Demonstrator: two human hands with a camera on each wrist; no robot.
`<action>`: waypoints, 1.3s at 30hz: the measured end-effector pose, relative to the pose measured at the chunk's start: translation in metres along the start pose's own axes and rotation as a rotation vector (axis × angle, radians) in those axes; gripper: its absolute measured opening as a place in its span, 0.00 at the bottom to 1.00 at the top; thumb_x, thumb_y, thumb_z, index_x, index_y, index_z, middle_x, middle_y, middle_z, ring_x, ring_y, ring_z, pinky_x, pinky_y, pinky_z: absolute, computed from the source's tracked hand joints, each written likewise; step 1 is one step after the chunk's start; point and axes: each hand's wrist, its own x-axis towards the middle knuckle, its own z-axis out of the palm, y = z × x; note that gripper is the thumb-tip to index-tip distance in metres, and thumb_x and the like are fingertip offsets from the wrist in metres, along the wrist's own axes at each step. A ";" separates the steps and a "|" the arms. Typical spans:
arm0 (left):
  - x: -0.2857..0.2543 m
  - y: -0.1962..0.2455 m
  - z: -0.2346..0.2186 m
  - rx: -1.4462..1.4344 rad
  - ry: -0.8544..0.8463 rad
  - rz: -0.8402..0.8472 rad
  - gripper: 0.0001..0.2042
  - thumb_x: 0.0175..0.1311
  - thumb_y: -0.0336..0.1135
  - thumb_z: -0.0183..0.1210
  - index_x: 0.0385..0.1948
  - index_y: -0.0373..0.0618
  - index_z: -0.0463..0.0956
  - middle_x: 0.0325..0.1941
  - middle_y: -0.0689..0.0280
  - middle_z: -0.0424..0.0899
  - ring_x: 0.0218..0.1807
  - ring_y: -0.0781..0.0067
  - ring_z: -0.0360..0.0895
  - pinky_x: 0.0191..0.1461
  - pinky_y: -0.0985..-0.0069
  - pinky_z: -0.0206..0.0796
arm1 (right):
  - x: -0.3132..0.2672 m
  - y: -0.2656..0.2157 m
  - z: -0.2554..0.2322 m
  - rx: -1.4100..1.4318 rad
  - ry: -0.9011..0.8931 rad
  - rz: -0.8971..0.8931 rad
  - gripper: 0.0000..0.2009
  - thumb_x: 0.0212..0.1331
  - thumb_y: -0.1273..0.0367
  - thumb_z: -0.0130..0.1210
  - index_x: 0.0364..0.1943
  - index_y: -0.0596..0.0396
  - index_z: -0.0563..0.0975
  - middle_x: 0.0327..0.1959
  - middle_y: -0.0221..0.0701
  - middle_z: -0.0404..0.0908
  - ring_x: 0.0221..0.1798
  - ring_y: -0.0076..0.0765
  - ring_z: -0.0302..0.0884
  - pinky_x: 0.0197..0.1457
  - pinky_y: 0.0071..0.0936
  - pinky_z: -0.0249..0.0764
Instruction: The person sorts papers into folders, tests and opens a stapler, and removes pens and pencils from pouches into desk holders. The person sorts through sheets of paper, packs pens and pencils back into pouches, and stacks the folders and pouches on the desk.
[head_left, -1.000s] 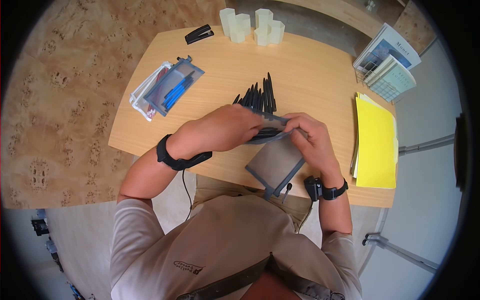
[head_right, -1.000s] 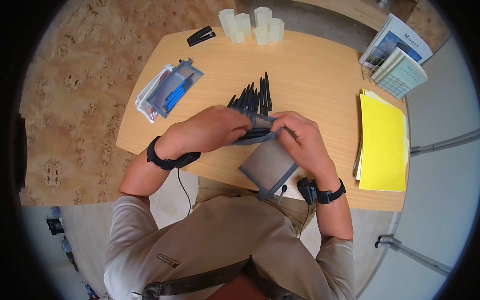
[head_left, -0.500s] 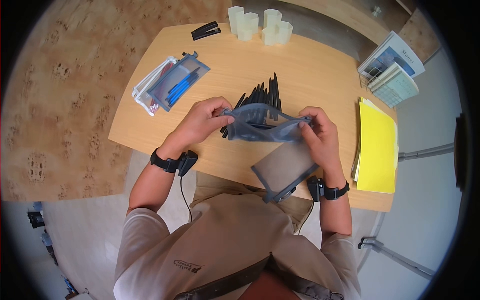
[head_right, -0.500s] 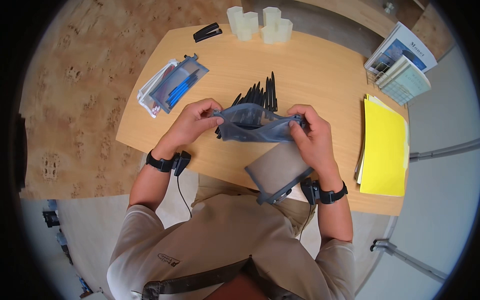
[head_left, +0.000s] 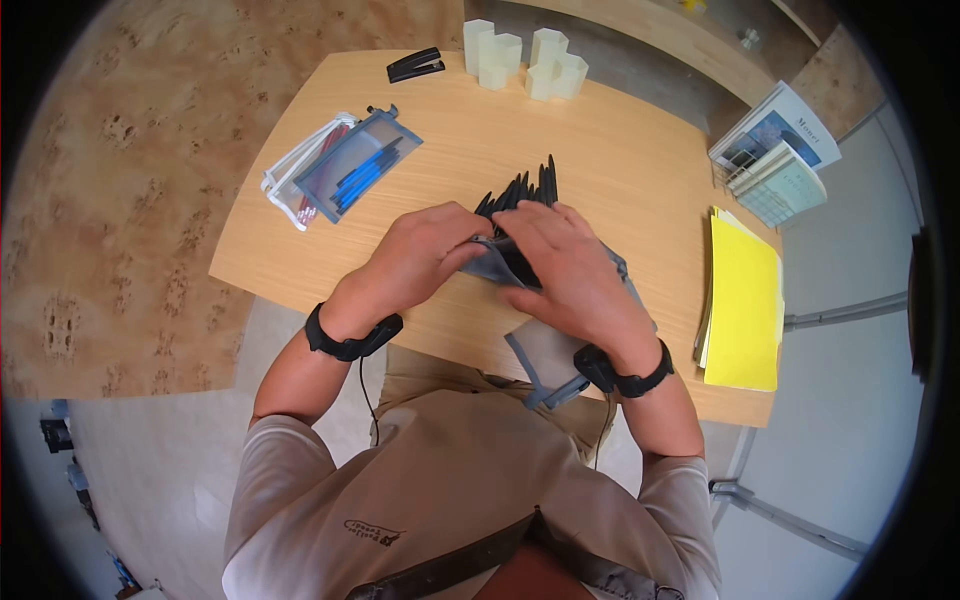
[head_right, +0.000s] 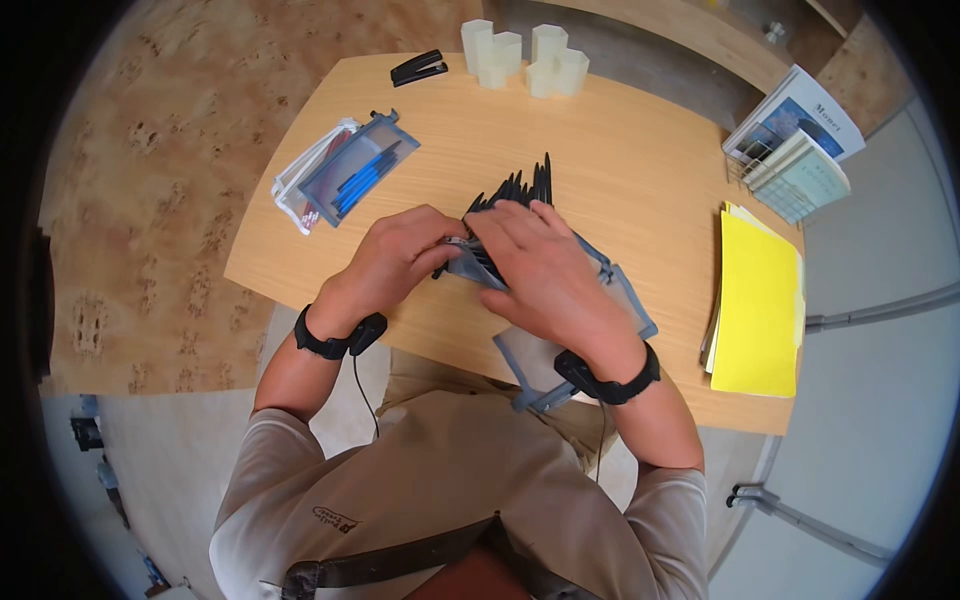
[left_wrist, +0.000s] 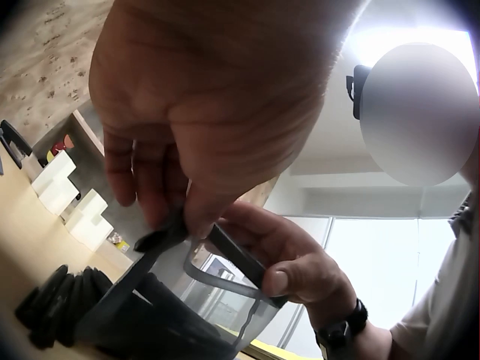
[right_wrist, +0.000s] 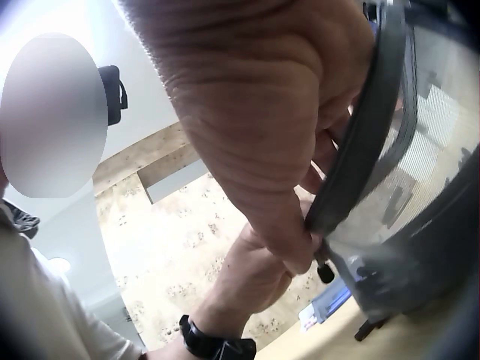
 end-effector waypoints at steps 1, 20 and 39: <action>-0.001 0.002 -0.002 0.005 0.006 -0.004 0.09 0.61 0.27 0.67 0.43 0.42 0.82 0.35 0.59 0.83 0.36 0.56 0.81 0.40 0.66 0.73 | 0.002 0.001 0.008 0.007 -0.039 0.022 0.28 0.51 0.69 0.70 0.59 0.55 0.76 0.50 0.41 0.82 0.56 0.50 0.78 0.70 0.45 0.67; -0.011 -0.012 0.006 -0.473 0.124 -0.274 0.12 0.64 0.22 0.61 0.49 0.39 0.81 0.38 0.60 0.86 0.39 0.67 0.84 0.46 0.73 0.76 | 0.016 0.015 0.027 0.269 0.058 0.116 0.11 0.54 0.73 0.67 0.43 0.52 0.85 0.37 0.37 0.87 0.38 0.48 0.82 0.45 0.38 0.78; -0.018 -0.022 0.001 -0.161 0.211 -0.317 0.06 0.65 0.27 0.65 0.41 0.37 0.80 0.31 0.58 0.85 0.33 0.69 0.83 0.39 0.74 0.73 | -0.017 0.040 -0.002 -0.063 0.372 0.189 0.04 0.49 0.76 0.63 0.27 0.53 0.80 0.28 0.36 0.77 0.35 0.46 0.75 0.43 0.38 0.70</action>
